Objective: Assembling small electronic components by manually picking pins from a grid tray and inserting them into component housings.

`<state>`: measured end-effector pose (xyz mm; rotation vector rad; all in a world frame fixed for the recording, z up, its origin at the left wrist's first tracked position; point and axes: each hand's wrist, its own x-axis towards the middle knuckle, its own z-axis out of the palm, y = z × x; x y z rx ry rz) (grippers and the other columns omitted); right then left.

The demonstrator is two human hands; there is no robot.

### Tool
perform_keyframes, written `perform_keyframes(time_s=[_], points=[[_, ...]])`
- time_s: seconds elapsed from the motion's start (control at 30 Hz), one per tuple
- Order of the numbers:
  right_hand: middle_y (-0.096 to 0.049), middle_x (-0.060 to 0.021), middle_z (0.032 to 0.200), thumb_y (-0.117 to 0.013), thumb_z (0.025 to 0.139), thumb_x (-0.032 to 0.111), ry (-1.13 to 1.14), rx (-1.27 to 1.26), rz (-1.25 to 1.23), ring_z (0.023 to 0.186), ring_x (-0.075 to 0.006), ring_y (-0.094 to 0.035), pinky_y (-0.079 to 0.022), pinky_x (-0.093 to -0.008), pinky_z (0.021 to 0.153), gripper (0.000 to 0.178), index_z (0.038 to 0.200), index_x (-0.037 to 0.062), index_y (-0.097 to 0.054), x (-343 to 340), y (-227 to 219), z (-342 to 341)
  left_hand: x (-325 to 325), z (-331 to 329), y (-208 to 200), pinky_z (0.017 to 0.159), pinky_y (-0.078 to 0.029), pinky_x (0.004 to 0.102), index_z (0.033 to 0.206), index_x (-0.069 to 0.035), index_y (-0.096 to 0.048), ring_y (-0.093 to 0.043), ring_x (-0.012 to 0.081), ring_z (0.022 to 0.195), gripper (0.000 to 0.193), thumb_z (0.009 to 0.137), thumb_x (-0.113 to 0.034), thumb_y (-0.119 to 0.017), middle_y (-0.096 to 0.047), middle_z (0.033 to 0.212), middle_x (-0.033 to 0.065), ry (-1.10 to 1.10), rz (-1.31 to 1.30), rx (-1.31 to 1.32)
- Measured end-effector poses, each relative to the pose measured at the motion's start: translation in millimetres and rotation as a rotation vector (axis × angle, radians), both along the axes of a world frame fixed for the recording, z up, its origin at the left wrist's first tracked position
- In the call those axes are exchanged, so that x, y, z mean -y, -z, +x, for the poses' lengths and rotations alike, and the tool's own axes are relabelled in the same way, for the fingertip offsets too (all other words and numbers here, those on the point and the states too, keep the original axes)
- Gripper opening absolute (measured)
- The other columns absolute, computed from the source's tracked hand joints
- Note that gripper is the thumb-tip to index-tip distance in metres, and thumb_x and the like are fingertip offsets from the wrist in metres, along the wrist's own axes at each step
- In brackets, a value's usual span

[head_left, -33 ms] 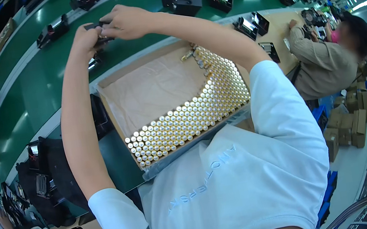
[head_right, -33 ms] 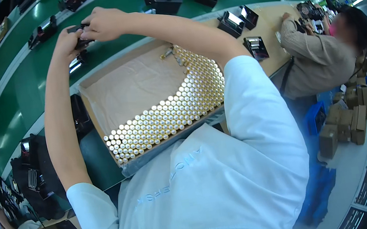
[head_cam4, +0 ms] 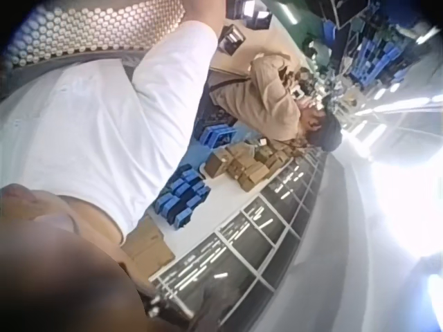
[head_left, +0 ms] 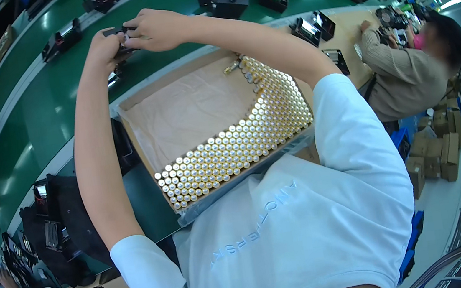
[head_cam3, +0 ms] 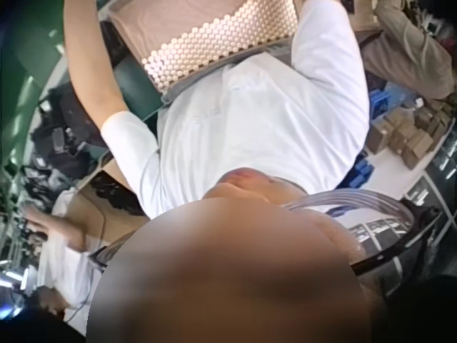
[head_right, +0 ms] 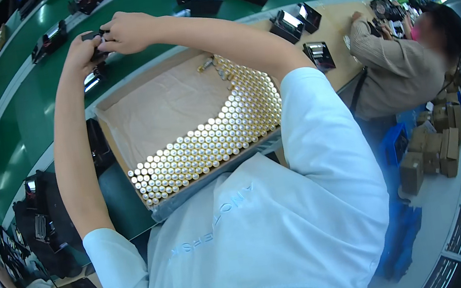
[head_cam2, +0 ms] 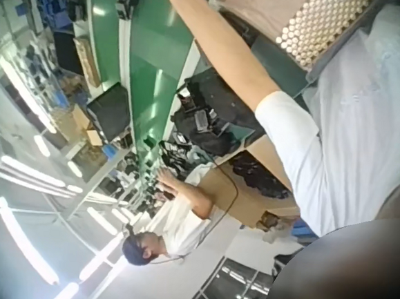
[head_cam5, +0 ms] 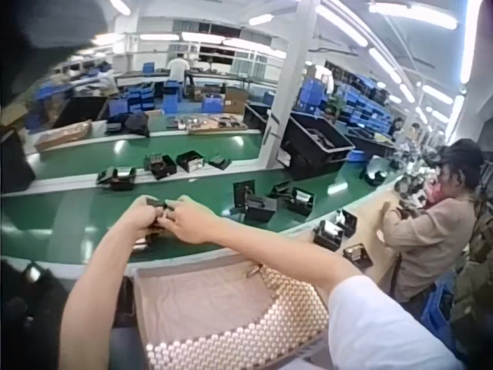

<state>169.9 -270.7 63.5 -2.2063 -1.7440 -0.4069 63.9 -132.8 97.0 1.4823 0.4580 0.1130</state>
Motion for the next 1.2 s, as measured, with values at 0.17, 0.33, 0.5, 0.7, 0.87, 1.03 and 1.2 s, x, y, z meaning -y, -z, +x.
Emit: perform_keyframes(time_s=[0.17,0.33,0.5,0.7,0.87,1.03,1.2], points=[[-0.063,-0.0118,0.121,-0.054,0.094,0.025,-0.175,-0.13,-0.063,0.103,-0.0308,-0.06,-0.048,-0.0403,0.091,0.028,0.108,0.0042,-0.068,46.7,-23.3,-8.5,-29.5,34.1,25.7,0.072,-0.056,0.0361,0.12,0.004,-0.052,-0.062,0.0275,0.088,0.037,0.085,-0.01,-0.057,-0.06,0.105,0.02,-0.058,0.241,-0.091],[-0.063,-0.0113,0.085,-0.054,0.09,0.014,-0.331,-0.25,-0.599,0.077,-0.0269,-0.06,-0.051,-0.0383,0.072,0.016,0.093,0.0024,-0.064,145.3,-69.9,-63.6,-106.0,23.7,35.5,0.072,-0.052,0.0376,0.119,0.0,-0.057,-0.062,0.0318,0.085,0.047,0.079,-0.024,-0.055,-0.064,0.1,0.0212,-0.109,0.888,-0.265],[-0.06,-0.0076,0.081,-0.055,0.093,0.024,-0.262,-0.24,-0.453,0.073,-0.0266,-0.059,-0.049,-0.0372,0.071,0.019,0.086,0.0077,-0.062,224.1,-28.0,-100.6,-83.6,36.4,15.9,0.085,-0.048,0.0472,0.124,-0.003,-0.054,-0.059,0.0397,0.099,0.047,0.082,-0.024,-0.054,-0.062,0.111,0.0221,-0.173,1.622,-0.477],[-0.06,-0.0068,0.083,-0.057,0.093,0.027,-0.345,-0.245,-0.317,0.08,-0.0241,-0.058,-0.048,-0.0349,0.076,0.021,0.087,0.0079,-0.062,235.4,-9.8,-95.9,-31.9,81.2,9.6,0.092,-0.045,0.0548,0.135,-0.01,-0.047,-0.055,0.0444,0.11,0.054,0.083,-0.025,-0.054,-0.056,0.123,0.0246,0.029,1.74,-0.194],[-0.056,-0.0075,0.088,-0.061,0.09,0.026,-0.366,-0.225,-0.307,0.084,-0.0235,-0.055,-0.048,-0.0329,0.076,0.02,0.092,0.0065,-0.059,235.5,1.5,-93.1,-14.1,123.3,48.8,0.098,-0.044,0.0505,0.137,-0.012,-0.044,-0.054,0.0455,0.112,0.058,0.082,-0.022,-0.056,-0.055,0.127,0.0232,0.244,1.455,0.042],[-0.054,-0.0068,0.083,-0.063,0.09,0.029,-0.384,-0.16,-0.235,0.078,-0.0233,-0.053,-0.047,-0.0317,0.072,0.025,0.084,0.0069,-0.055,237.3,4.2,-85.4,22.8,127.2,44.4,0.098,-0.044,0.0423,0.134,-0.006,-0.047,-0.055,0.0369,0.117,0.052,0.083,-0.016,-0.052,-0.056,0.127,0.0232,0.36,0.919,0.214],[-0.049,-0.0057,0.075,-0.067,0.088,0.031,-0.469,-0.086,-0.077,0.068,-0.0225,-0.049,-0.045,-0.0305,0.065,0.03,0.077,0.0077,-0.051,231.0,10.8,-80.2,24.8,131.8,31.7,0.097,-0.044,0.0396,0.129,-0.003,-0.053,-0.056,0.0349,0.113,0.045,0.086,-0.015,-0.05,-0.06,0.121,0.0219,0.253,0.838,0.139]])
